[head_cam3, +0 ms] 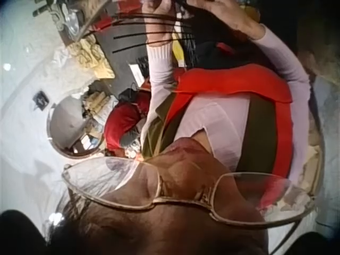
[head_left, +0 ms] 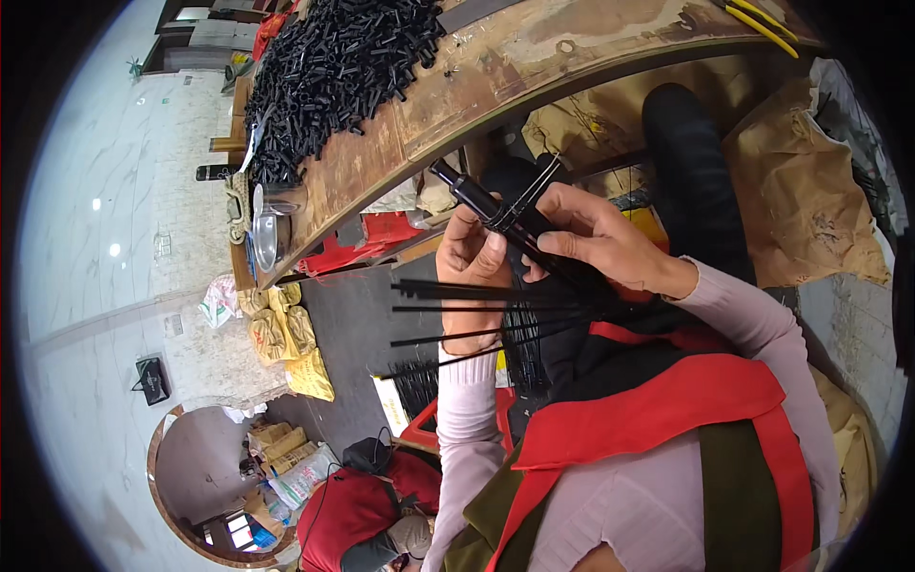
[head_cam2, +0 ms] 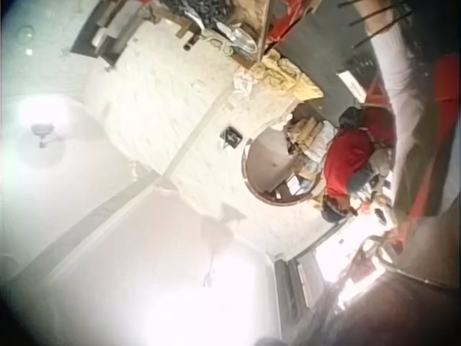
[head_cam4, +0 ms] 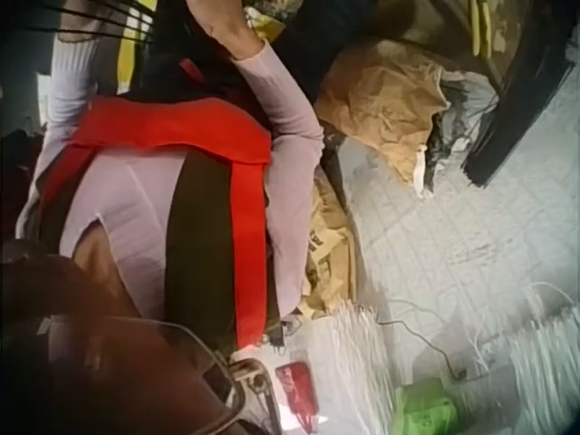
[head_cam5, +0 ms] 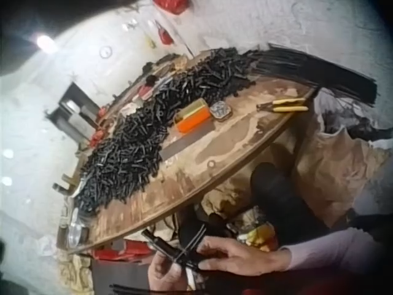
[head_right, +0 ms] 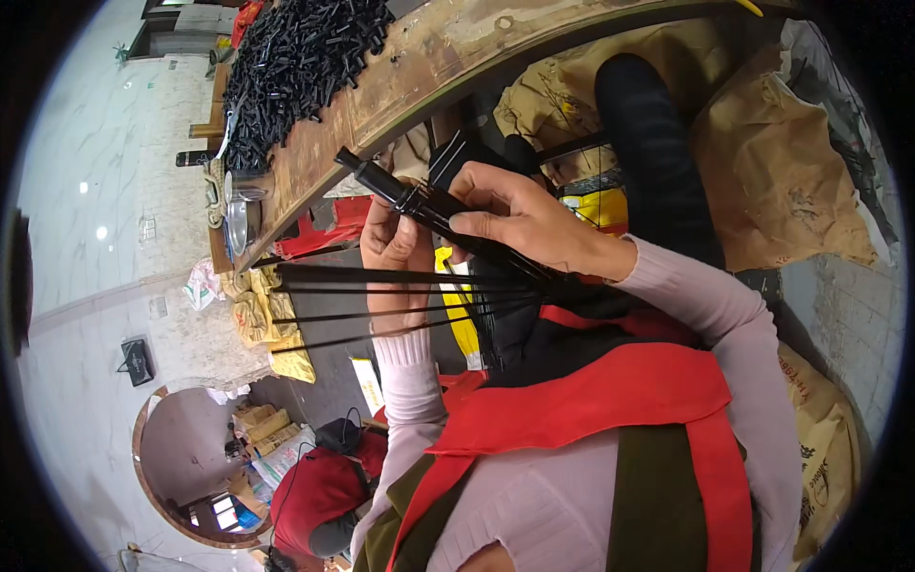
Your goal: Assemble bundles of black rods with connectors using pliers at a manufacturing workbench.
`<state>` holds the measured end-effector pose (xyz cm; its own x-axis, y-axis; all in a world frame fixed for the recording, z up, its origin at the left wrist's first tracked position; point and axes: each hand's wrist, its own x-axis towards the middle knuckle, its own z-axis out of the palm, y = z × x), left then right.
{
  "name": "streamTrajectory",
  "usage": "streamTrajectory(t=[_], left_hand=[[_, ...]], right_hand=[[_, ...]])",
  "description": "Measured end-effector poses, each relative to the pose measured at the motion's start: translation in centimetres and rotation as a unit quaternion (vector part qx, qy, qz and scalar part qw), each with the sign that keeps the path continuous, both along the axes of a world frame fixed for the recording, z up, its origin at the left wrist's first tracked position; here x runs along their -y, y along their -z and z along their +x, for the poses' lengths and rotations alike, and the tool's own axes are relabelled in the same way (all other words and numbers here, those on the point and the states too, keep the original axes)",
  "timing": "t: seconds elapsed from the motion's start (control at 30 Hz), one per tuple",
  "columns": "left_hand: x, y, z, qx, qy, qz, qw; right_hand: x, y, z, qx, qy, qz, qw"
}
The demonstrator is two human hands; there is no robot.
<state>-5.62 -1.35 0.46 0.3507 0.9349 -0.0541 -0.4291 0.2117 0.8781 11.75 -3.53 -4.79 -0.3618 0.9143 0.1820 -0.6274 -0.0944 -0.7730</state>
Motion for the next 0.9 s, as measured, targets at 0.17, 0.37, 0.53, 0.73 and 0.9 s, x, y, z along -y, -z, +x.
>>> streamTrajectory(t=[0.17, 0.37, 0.53, 0.73, 0.9], left_hand=[[-1.0, 0.4, -0.3, -0.022, -0.013, 0.003, 1.0], [-1.4, 0.1, -0.7, -0.024, 0.033, -0.022, 0.999], [-1.6, 0.1, -1.2, -0.026, 0.038, -0.041, 0.998], [-2.0, 0.2, -1.7, -0.039, 0.048, -0.034, 0.997], [-2.4, 0.1, -2.0, -0.027, 0.087, -0.006, 0.996]], right_hand=[[-0.9, 0.1, 0.2, -0.044, -0.036, -0.021, 0.998], [-1.5, 0.4, 0.2, -0.054, -0.044, -0.083, 0.994], [-1.8, 0.7, 0.1, -0.089, -0.063, -0.133, 0.985], [-2.0, 0.2, 0.5, -0.086, -0.096, -0.163, 0.978], [-1.6, -0.4, 0.6, -0.065, -0.066, -0.152, 0.984]])
